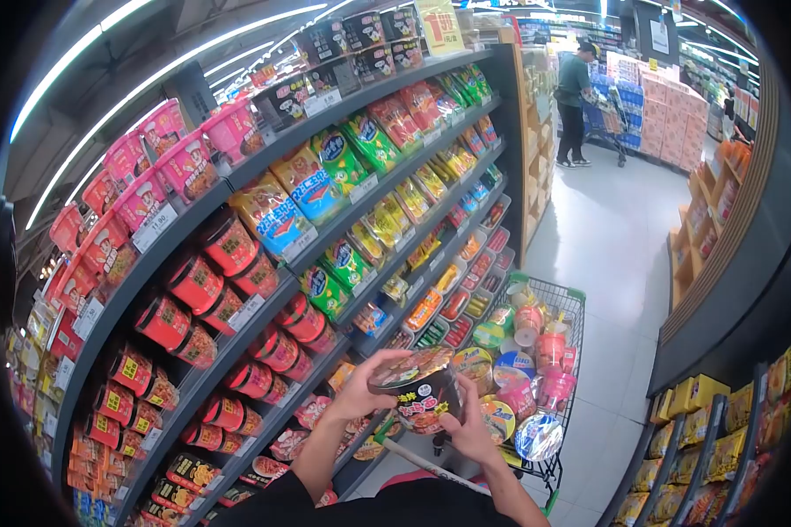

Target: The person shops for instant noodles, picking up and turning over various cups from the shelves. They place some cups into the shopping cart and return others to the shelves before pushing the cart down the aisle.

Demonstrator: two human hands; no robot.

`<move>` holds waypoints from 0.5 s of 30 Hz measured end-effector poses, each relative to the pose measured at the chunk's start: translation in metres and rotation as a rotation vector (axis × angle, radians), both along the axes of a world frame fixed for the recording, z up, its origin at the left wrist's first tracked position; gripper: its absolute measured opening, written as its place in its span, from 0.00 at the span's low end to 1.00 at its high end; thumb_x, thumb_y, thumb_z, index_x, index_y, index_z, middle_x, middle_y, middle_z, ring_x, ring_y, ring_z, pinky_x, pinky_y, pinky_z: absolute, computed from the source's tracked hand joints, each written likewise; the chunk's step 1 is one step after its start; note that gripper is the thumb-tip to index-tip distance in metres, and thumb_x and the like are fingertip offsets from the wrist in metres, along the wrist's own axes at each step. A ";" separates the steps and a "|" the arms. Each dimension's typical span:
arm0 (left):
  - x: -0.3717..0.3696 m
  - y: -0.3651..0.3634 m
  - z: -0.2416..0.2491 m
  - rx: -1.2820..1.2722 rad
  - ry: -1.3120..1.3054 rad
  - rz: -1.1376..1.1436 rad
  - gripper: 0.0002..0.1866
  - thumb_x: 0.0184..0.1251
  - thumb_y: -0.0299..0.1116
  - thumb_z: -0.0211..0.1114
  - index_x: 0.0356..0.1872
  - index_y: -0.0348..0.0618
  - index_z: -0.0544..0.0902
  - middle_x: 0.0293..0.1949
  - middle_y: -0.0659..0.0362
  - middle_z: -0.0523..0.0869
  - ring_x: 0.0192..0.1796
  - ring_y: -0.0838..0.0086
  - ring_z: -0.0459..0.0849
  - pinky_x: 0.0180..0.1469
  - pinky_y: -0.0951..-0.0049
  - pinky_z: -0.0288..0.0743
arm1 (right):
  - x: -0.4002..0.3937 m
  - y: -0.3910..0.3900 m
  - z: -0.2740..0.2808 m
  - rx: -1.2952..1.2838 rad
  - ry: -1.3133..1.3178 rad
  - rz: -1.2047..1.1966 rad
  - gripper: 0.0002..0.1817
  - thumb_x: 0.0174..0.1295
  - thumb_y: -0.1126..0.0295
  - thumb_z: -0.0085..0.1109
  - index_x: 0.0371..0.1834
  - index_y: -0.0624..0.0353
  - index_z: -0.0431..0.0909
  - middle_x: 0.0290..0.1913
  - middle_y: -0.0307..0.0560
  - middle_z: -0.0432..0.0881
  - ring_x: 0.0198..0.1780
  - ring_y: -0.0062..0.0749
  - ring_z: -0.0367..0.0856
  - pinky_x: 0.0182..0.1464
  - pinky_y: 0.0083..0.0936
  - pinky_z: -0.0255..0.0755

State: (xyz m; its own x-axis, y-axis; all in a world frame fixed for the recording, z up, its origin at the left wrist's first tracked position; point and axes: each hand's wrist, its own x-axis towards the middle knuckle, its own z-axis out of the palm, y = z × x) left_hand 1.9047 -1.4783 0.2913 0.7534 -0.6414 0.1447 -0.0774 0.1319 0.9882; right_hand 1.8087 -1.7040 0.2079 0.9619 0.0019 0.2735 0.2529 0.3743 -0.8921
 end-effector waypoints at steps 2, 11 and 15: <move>0.013 0.009 0.026 0.115 -0.284 0.117 0.51 0.47 0.30 0.90 0.76 0.38 0.74 0.75 0.56 0.75 0.78 0.67 0.73 0.80 0.63 0.66 | -0.001 0.002 -0.011 0.013 0.102 0.082 0.43 0.75 0.56 0.69 0.84 0.59 0.54 0.74 0.55 0.71 0.75 0.38 0.72 0.73 0.35 0.71; 0.123 0.043 0.284 0.007 -0.905 0.789 0.46 0.49 0.35 0.90 0.72 0.37 0.78 0.64 0.55 0.82 0.68 0.64 0.83 0.70 0.58 0.79 | -0.075 -0.042 -0.146 -0.747 0.295 -0.107 0.29 0.71 0.53 0.74 0.63 0.65 0.80 0.58 0.60 0.87 0.60 0.48 0.88 0.64 0.40 0.80; 0.175 0.039 0.408 0.311 -1.501 1.274 0.45 0.53 0.55 0.88 0.66 0.35 0.82 0.63 0.44 0.83 0.67 0.54 0.84 0.69 0.56 0.78 | -0.141 -0.065 -0.191 -1.013 0.340 -0.278 0.19 0.73 0.69 0.62 0.63 0.64 0.81 0.55 0.63 0.87 0.58 0.54 0.86 0.62 0.43 0.78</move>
State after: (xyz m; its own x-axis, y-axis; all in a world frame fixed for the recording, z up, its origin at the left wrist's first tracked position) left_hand 2.0799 -1.4394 0.6998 0.1179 -0.0541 0.9916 -0.6097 -0.7921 0.0292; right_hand 1.6674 -1.7688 0.0173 0.9883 -0.1524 -0.0110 -0.1016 -0.6013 -0.7925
